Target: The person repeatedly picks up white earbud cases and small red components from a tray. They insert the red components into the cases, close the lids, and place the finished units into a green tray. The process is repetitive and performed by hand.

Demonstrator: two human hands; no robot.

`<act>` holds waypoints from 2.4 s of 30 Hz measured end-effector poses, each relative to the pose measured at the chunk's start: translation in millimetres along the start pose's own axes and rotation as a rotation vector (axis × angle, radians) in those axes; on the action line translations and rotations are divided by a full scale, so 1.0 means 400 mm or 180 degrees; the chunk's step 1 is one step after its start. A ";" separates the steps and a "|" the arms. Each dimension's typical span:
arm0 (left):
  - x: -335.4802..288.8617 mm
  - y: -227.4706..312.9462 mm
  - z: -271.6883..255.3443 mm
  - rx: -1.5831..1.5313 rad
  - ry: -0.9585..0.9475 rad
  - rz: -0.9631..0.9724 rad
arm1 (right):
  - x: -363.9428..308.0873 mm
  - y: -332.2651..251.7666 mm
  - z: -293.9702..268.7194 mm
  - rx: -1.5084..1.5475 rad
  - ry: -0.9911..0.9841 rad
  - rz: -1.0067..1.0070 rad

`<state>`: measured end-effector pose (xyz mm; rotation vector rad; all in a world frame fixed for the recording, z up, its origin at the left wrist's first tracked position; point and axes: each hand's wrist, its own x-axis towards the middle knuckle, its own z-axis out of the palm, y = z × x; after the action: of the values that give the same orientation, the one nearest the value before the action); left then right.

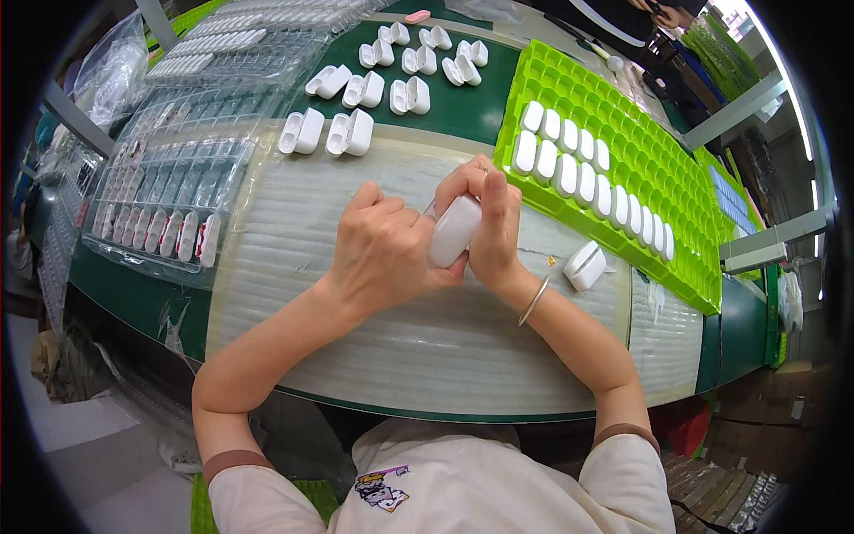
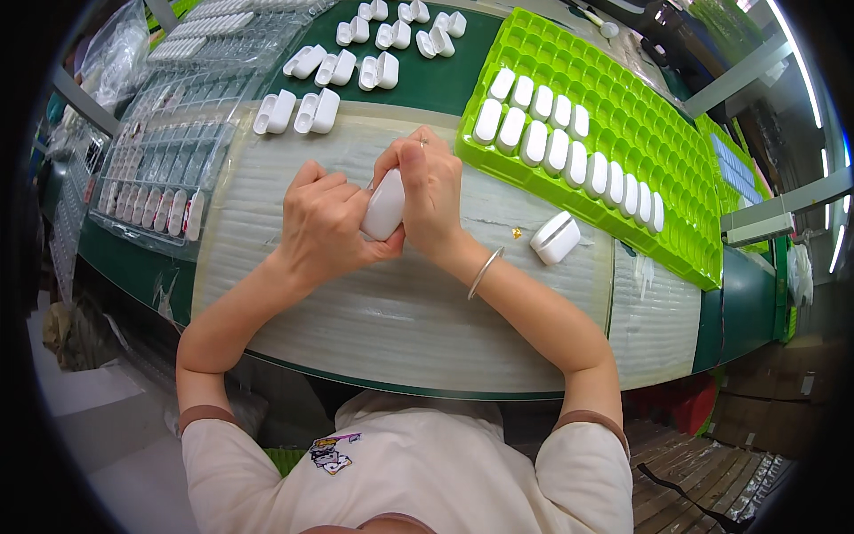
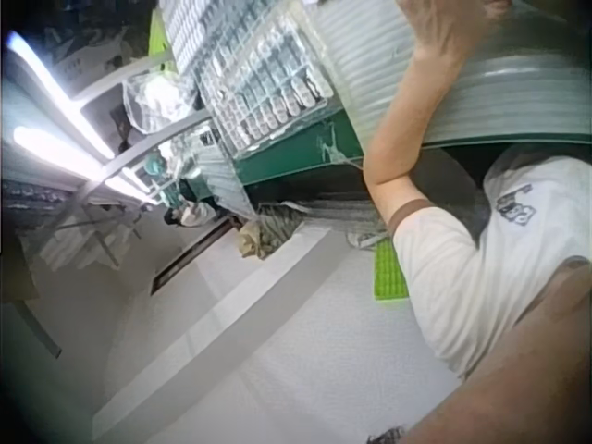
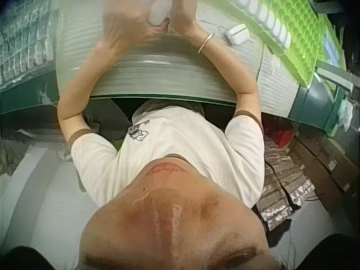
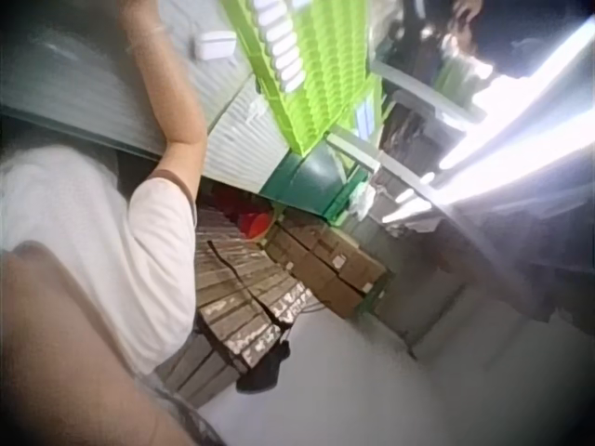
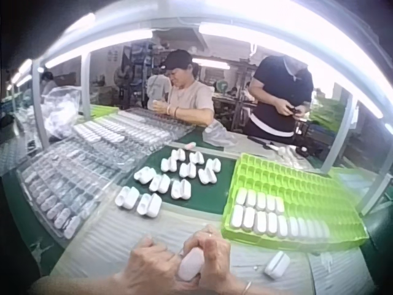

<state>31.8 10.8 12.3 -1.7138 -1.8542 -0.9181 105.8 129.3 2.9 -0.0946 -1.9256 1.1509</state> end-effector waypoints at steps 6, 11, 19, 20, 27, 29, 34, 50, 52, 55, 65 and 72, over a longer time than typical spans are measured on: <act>-0.003 0.018 -0.010 -0.0016 -0.0016 -0.0019 | 0.006 -0.032 -0.010 0.0193 -0.0159 0.0329; -0.011 0.047 -0.020 -0.0087 0.0081 -0.0064 | 0.018 -0.058 -0.024 0.0147 -0.0421 -0.0230; -0.035 0.039 0.018 -0.0144 0.0026 -0.0081 | -0.003 -0.009 -0.022 0.0014 -0.0418 -0.0018; -0.033 0.034 0.019 -0.0104 0.0020 -0.0068 | 0.000 -0.009 -0.022 -0.0010 -0.0387 -0.0053; 0.004 -0.015 -0.005 0.0744 0.0195 0.0052 | 0.035 -0.058 -0.080 -0.0457 -0.0517 -0.0263; 0.005 -0.023 0.002 0.0821 0.0196 0.0114 | 0.003 -0.034 -0.115 0.0065 -0.0790 0.0389; -0.014 -0.025 0.035 0.0517 0.0262 0.0232 | -0.093 0.003 -0.127 -0.0259 -0.0597 0.0092; -0.024 -0.049 0.054 -0.0694 0.0103 0.0232 | -0.116 0.020 -0.132 -0.0056 -0.0498 -0.0012; -0.026 -0.055 0.051 -0.0738 0.0013 0.0234 | -0.114 0.017 -0.132 -0.0048 -0.0525 -0.0029; -0.025 -0.048 0.043 -0.0943 0.0342 0.0284 | -0.112 0.006 -0.129 -0.0065 -0.0580 0.0086; -0.006 -0.024 0.011 -0.1809 -0.0994 0.0571 | -0.093 -0.021 -0.166 0.0969 -0.2351 0.1139; -0.007 0.003 0.006 -0.2315 -0.1336 0.0846 | -0.124 0.009 -0.144 0.2040 -0.3118 0.1265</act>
<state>33.5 10.6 9.0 -2.6884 -1.5441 -1.2926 176.1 147.8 -19.8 0.5528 -2.2567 2.3358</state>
